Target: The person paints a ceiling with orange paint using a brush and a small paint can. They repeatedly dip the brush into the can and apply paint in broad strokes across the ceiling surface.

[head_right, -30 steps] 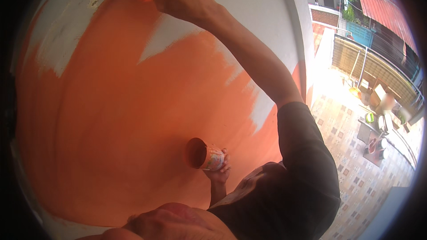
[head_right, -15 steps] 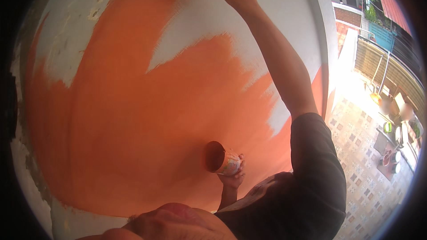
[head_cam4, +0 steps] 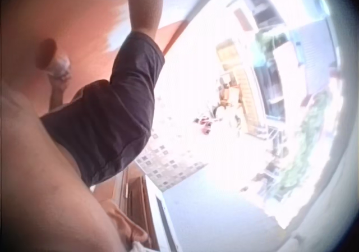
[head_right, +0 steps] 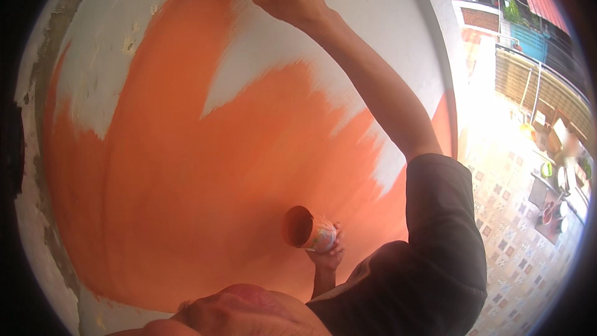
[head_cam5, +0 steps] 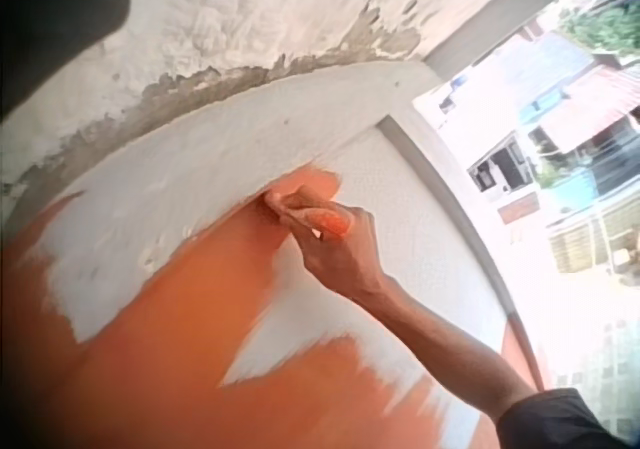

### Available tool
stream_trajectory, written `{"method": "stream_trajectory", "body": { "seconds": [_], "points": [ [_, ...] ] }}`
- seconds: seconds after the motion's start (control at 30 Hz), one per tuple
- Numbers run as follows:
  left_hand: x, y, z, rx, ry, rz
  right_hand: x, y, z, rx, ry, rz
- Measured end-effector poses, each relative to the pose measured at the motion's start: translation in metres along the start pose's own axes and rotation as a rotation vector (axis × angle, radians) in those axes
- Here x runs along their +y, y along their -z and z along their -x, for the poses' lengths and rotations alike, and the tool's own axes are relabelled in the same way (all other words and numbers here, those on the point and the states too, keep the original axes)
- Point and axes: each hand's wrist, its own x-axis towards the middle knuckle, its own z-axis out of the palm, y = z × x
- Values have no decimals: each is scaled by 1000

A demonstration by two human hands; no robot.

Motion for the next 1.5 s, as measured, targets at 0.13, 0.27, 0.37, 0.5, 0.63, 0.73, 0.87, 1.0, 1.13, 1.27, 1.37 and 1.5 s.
{"method": "stream_trajectory", "body": {
  "seconds": [0.13,0.27,0.37,0.5,0.63,0.73,0.87,1.0,1.13,1.27,1.37,1.5],
  "points": [
    [-1,0,-2,1,-8,-23,-25,-4,9,-130,21,-379],
    [-5,-7,0,-3,-11,-16,19,6,-19,-43,-226,-519],
    [-5,-7,0,-12,-2,-10,71,20,-37,160,-508,-279],
    [-3,-5,0,2,30,-9,102,27,-49,460,-471,-140],
    [-4,-7,0,2,17,-27,73,14,-47,404,-298,174],
    [-5,-11,0,2,5,-25,21,-2,-25,180,-154,53],
    [-6,-15,-2,9,4,-30,-42,-6,2,-216,68,15],
    [-7,-18,-1,-38,1,1,-42,-1,-7,-197,-24,-416],
    [-4,-25,5,-76,-3,-11,20,19,-48,-27,-365,-220],
    [-2,-26,8,-118,0,-8,68,54,-74,249,-248,233],
    [1,-22,7,-213,44,17,60,63,-72,102,-435,355],
    [6,-16,9,-199,46,-6,-8,22,-29,-148,120,341]
  ]
}}
